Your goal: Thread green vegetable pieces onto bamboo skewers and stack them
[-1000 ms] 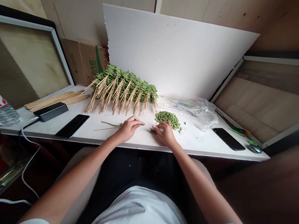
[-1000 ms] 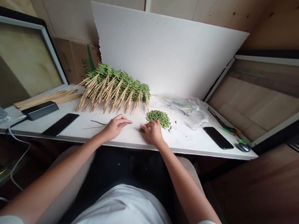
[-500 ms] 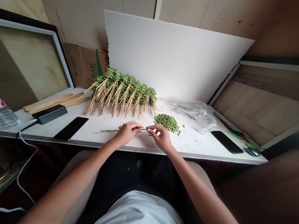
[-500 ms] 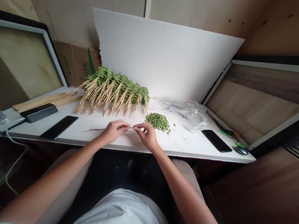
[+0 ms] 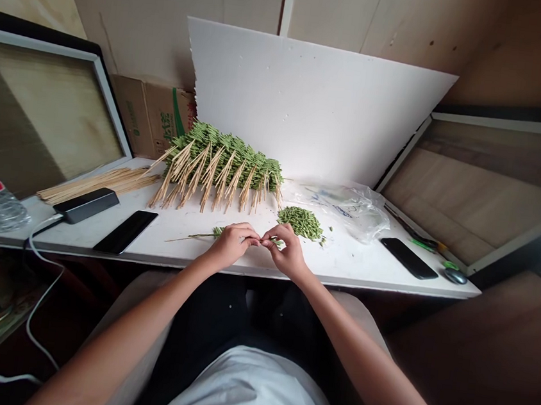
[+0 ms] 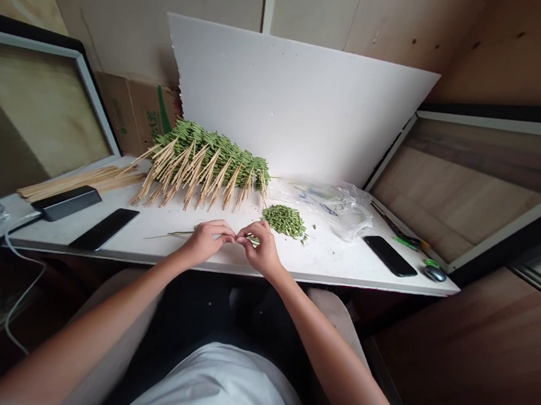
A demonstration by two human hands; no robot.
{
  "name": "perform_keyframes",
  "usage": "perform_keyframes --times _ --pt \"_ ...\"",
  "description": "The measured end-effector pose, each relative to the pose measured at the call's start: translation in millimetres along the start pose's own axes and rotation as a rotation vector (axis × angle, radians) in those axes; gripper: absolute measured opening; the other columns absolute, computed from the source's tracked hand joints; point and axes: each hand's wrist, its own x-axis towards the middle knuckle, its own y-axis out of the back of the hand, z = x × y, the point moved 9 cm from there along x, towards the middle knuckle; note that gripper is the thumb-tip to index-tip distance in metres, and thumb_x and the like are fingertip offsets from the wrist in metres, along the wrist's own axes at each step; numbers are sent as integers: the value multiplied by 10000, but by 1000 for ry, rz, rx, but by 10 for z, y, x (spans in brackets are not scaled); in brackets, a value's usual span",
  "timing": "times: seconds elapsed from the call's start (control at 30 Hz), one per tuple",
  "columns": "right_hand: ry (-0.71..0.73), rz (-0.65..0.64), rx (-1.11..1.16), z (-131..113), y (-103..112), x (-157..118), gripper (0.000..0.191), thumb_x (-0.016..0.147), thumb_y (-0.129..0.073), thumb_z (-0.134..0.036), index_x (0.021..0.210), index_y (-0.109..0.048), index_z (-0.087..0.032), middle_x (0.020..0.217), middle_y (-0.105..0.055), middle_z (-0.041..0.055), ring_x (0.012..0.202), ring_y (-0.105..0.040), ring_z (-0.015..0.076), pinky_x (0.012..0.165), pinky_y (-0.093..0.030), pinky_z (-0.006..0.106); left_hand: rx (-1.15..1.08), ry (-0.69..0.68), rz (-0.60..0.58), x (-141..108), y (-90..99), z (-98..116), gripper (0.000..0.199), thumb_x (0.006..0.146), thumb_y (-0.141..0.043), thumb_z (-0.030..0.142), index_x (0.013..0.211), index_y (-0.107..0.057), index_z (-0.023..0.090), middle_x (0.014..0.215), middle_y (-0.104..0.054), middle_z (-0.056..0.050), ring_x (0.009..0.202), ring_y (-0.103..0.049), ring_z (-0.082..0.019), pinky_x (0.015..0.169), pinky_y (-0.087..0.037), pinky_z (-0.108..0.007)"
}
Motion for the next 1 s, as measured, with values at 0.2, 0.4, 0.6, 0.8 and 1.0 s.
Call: perform_keyframes --times 0.2,0.4,0.6,0.8,1.0 --pt "-52 -53 169 93 -48 26 387 944 -724 -605 812 -755 -242 779 -720 62 866 -611 251 855 -484 415 -122 17 -19 -12 -51 -5 277 866 -612 -4 792 -811 175 821 -765 -57 735 -717 -158 717 -588 -260" --pt "-181 -151 400 234 -169 11 416 834 -819 -627 785 -726 -224 753 -682 37 791 -634 219 820 -513 381 -209 60 -43 1 -77 -11 251 859 -614 24 788 -811 162 802 -764 -65 719 -715 -156 696 -593 -258" --pt "-345 -188 657 258 -324 -65 456 787 -854 -643 835 -661 -233 831 -685 35 807 -674 222 802 -557 381 -375 111 -39 16 -90 -59 173 850 -676 84 737 -785 157 753 -748 -59 694 -696 -150 675 -581 -260" --pt "-335 -192 702 256 -355 -71 440 798 -850 -629 809 -642 -242 802 -642 14 799 -666 218 814 -564 393 -472 125 -42 26 -109 -22 150 829 -679 81 757 -785 159 749 -733 -49 680 -674 -136 662 -573 -253" --pt "-246 -212 638 75 -312 -43 470 846 -777 -689 805 -612 -251 796 -609 15 814 -665 232 807 -575 413 -556 162 -67 39 -110 62 127 840 -732 115 725 -762 160 751 -716 -40 688 -664 -133 670 -569 -256"
